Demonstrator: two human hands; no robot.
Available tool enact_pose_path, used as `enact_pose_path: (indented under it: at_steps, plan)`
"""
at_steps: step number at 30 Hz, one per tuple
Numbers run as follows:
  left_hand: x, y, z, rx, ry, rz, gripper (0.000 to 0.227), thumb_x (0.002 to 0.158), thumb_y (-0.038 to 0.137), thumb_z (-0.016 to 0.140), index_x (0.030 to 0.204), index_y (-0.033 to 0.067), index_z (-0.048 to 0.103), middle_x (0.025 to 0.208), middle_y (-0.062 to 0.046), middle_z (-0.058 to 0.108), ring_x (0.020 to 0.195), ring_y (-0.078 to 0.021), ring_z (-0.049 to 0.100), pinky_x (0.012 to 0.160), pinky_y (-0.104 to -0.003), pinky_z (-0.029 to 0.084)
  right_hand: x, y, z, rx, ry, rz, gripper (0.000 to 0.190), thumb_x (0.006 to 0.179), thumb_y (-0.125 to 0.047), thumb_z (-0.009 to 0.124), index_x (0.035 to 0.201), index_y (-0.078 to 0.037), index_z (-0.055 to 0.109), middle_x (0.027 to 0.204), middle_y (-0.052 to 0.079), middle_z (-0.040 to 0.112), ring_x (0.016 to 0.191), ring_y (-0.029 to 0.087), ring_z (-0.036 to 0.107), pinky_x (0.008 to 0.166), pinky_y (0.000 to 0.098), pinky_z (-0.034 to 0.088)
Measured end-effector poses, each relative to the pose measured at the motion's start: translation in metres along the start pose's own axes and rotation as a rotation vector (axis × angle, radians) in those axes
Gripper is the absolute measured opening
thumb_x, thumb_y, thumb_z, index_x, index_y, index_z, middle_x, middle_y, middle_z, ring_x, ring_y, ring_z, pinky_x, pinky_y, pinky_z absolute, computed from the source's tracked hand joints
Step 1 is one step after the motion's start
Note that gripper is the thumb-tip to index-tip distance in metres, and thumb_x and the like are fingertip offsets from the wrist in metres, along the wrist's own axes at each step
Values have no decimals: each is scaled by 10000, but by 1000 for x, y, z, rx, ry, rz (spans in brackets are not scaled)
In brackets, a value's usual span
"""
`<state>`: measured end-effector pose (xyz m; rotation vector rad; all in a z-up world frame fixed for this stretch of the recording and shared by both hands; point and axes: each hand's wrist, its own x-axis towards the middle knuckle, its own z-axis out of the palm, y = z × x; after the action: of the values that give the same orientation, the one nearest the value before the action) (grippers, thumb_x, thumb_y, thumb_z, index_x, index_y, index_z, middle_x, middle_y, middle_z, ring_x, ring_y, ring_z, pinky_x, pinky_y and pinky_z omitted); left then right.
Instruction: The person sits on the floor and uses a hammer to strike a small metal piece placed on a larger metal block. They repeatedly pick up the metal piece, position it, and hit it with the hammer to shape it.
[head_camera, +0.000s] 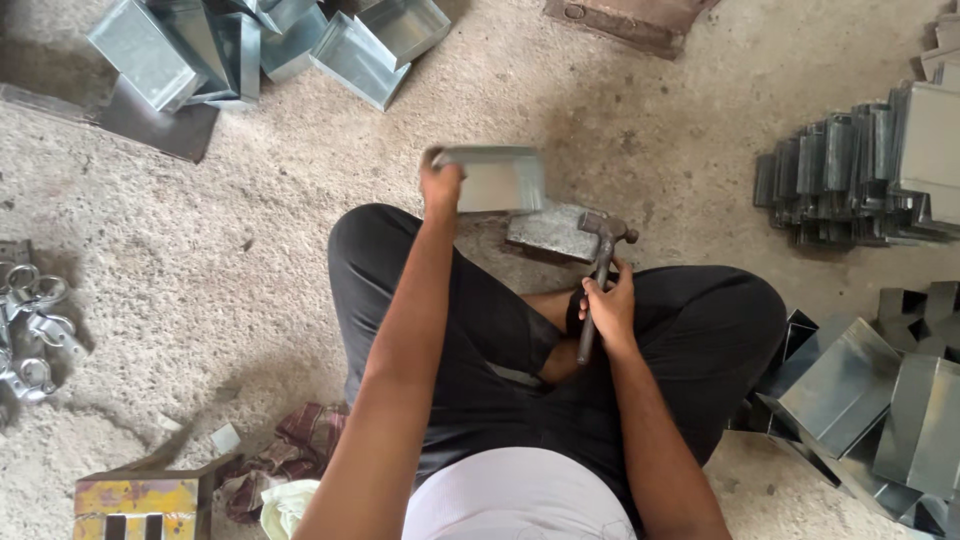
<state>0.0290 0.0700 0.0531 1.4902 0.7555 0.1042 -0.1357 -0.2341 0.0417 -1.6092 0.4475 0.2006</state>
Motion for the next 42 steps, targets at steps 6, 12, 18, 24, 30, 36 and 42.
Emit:
enact_pose_path:
  at_steps: [6,12,18,24,30,36,42]
  plan:
    - [48,-75,0,-427,341,-251,569,861,204,538,1420,107,496,1230,-169,584,1033,-279,586,841,-437,512,4,7,2,-149,31,28,600,937,-33,669,1466,-64,386,740,135,610,470,174,589,397,352,515]
    - [124,65,-35,-1051,9,696,820,940,554,606,1524,4,442,1509,-215,476,1316,-347,533,1061,-518,502,-5,8,2,-139,55,37,650,900,-66,663,1493,-92,399,695,87,634,474,184,619,404,374,538]
    - [166,175,-106,-863,-396,207,1094,812,809,522,1655,266,87,1759,-68,5,1624,-413,-5,1211,-856,133,-5,-27,10,-205,26,26,677,900,-107,699,1509,-76,406,685,110,681,505,181,665,463,366,554]
    - [49,44,-32,-194,-340,-65,743,941,527,495,1567,134,422,1546,-121,479,1462,-365,420,1190,-522,361,-22,-50,-13,-501,236,-581,395,903,-122,760,1267,0,671,1057,207,728,924,307,735,765,383,605]
    - [-45,54,6,186,-760,366,448,1043,226,592,1408,-32,551,1413,-169,605,1116,-274,659,910,-406,558,-66,-101,-98,-500,662,-659,333,890,-118,734,1209,-36,691,1203,179,706,1033,345,709,929,414,577]
    - [-56,52,20,451,-778,262,404,1051,240,592,1386,13,605,1335,-150,660,1051,-258,684,863,-390,551,-94,-104,-274,-1015,1246,-247,880,945,-343,779,1594,29,315,1584,287,404,1431,494,389,1158,583,233]
    - [-31,27,25,373,-840,193,432,1037,352,560,1365,75,609,1299,-96,675,971,-244,685,833,-375,557,-76,-81,-321,-1134,946,44,287,899,-208,779,1122,-50,695,1076,159,694,1038,375,636,1044,571,353]
